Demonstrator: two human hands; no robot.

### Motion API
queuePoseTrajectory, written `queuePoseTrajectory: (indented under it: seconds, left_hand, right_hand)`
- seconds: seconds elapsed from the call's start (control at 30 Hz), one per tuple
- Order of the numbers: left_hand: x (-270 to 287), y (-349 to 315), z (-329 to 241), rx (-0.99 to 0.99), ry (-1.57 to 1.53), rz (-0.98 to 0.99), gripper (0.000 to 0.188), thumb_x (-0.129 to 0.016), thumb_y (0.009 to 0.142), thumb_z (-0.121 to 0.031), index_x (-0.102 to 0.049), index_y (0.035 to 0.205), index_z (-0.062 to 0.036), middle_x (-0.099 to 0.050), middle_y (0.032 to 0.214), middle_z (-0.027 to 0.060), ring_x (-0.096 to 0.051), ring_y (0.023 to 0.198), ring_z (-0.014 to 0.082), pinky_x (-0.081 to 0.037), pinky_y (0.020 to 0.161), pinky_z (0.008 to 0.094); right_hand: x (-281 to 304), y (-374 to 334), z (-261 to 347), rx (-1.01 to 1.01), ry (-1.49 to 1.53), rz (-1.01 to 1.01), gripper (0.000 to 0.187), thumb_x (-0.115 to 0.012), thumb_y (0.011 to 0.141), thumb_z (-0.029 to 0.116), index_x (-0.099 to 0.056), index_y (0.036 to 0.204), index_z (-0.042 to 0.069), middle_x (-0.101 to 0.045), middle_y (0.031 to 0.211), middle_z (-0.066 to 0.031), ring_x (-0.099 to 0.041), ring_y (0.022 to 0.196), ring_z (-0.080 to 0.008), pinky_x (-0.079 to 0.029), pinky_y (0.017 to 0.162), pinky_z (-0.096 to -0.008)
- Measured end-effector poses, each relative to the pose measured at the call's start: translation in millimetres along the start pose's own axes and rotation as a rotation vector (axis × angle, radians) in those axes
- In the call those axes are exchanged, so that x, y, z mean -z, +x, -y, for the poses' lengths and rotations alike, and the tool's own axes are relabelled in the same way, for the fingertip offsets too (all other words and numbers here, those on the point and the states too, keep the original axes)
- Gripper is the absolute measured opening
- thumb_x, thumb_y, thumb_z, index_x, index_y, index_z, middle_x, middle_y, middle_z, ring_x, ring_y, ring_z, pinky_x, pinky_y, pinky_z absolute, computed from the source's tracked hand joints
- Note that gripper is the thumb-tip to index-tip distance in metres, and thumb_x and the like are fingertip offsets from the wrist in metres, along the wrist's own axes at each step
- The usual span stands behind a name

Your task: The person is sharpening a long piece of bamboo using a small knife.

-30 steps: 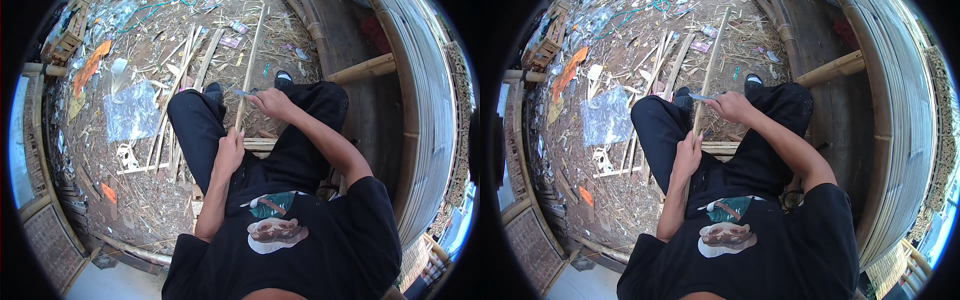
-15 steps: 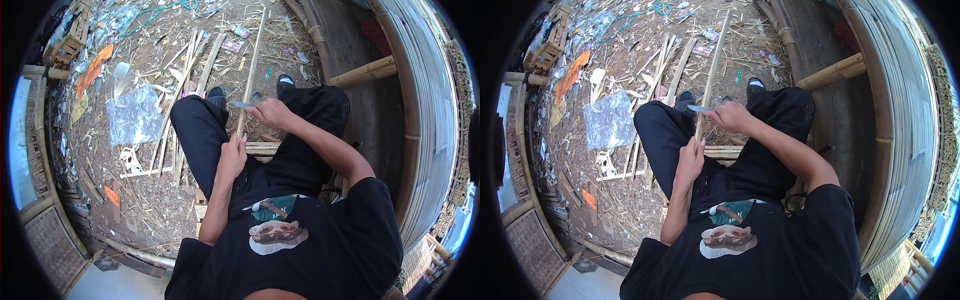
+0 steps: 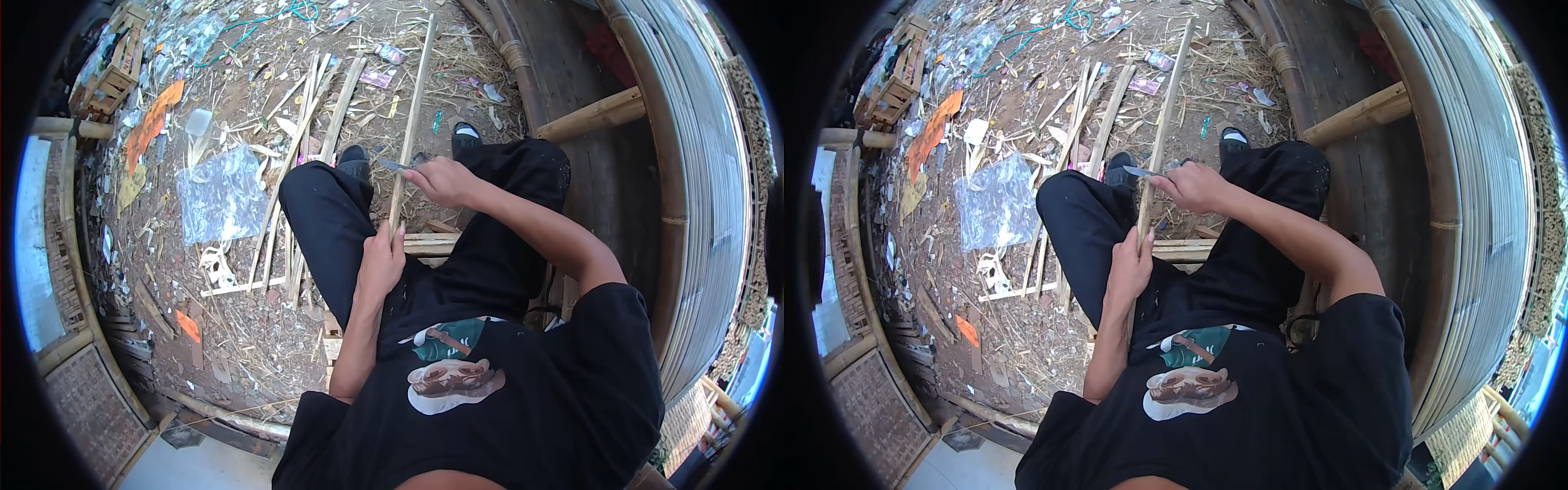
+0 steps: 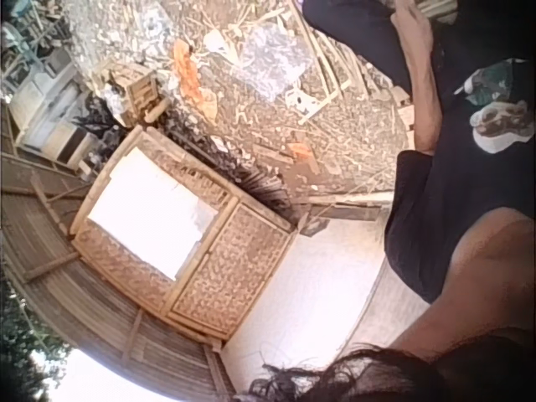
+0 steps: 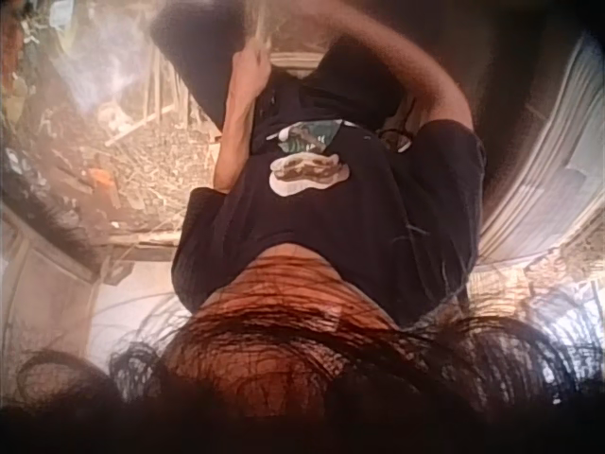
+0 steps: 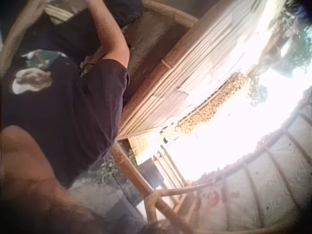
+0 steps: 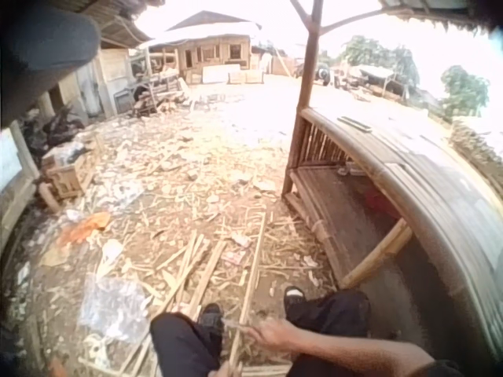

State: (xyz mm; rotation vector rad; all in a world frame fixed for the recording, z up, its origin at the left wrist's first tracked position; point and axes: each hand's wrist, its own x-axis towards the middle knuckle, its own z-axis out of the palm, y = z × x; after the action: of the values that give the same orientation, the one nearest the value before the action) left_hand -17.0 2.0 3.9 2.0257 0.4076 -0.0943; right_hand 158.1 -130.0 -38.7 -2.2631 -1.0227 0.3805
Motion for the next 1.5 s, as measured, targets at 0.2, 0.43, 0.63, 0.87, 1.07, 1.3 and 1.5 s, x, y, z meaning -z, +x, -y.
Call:
queuePoseTrajectory:
  seconds: [0.2, 0.43, 0.63, 0.87, 1.07, 1.3, 1.5]
  left_hand:
    - [6, 0, -7, 0.002, -0.001, -0.017, 0.021, -0.051, 0.096, -0.014, -0.048, 0.087, 0.0048, -0.053, 0.059, 0.0264, -0.056, 0.06, 0.0459, -0.039, 0.05, 0.0473]
    - [3, 2, -4, -0.008, 0.028, -0.006, 0.022, -0.051, 0.097, -0.015, -0.048, 0.087, 0.0045, -0.053, 0.059, 0.0276, -0.056, 0.061, 0.0465, -0.039, 0.051, 0.0491]
    - [4, -4, -4, 0.052, 0.041, 0.024, 0.021, -0.052, 0.096, -0.013, -0.049, 0.088, 0.0049, -0.053, 0.064, 0.0276, -0.055, 0.064, 0.0463, -0.041, 0.053, 0.0435]
    - [50, -4, -26, -0.066, 0.061, 0.037, 0.015, -0.049, 0.097, -0.012, -0.049, 0.095, 0.0026, -0.055, 0.062, 0.0268, -0.057, 0.064, 0.0465, -0.04, 0.053, 0.05]
    - [138, 9, -53, -0.21, 0.57, 0.106, 0.015, -0.052, 0.096, -0.015, -0.054, 0.104, -0.0034, -0.056, 0.064, 0.0235, -0.059, 0.063, 0.0429, -0.043, 0.055, 0.0481]
    - [228, 6, -147, -0.587, 1.301, -0.548, 0.028, -0.073, 0.08, -0.023, -0.064, 0.102, -0.0074, -0.065, 0.097, 0.0089, -0.06, 0.094, 0.0224, -0.038, 0.092, 0.0406]
    - [190, -1, -181, -0.767, 0.54, -0.893, 0.04, -0.069, 0.087, -0.018, -0.054, 0.119, 0.0007, -0.057, 0.117, 0.0159, -0.056, 0.107, 0.0291, -0.042, 0.092, 0.0417]
  right_hand:
    - [22, 24, -10, -0.207, 0.02, 0.147, 0.069, -0.033, 0.1, 0.05, -0.065, 0.068, -0.003, -0.06, 0.067, -0.0283, -0.062, 0.072, -0.046, -0.05, 0.068, -0.0511]
    - [34, 37, -31, -0.241, 0.004, 0.149, 0.07, -0.033, 0.1, 0.051, -0.064, 0.071, -0.005, -0.06, 0.069, -0.0281, -0.061, 0.076, -0.0463, -0.049, 0.073, -0.0512]
    - [40, 42, -36, -0.393, -0.037, 0.151, 0.077, -0.028, 0.099, 0.056, -0.064, 0.072, -0.008, -0.062, 0.072, -0.029, -0.062, 0.08, -0.0468, -0.049, 0.076, -0.0512]
    - [108, 45, 19, -0.193, 0.11, -0.28, 0.047, -0.057, 0.093, 0.043, -0.063, 0.086, -0.003, -0.052, 0.066, -0.0129, -0.056, 0.062, -0.0265, -0.048, 0.065, -0.0347]
    - [91, 53, 41, 0.378, -0.007, -0.147, 0.044, -0.078, 0.074, 0.037, -0.065, 0.106, 0.011, -0.061, 0.096, -0.0057, -0.063, 0.076, -0.0244, -0.05, 0.066, -0.0366]
    - [82, 74, 86, 0.26, 0.199, -0.27, 0.03, -0.074, 0.08, 0.034, -0.07, 0.087, 0.005, -0.056, 0.061, -0.0098, -0.055, 0.055, -0.0247, -0.044, 0.055, -0.0365]
    - [147, 88, 164, -0.019, 0.793, -0.379, 0.036, -0.07, 0.087, 0.037, -0.069, 0.078, 0.003, -0.058, 0.059, -0.0037, -0.04, 0.043, -0.0104, -0.032, 0.043, -0.0303]
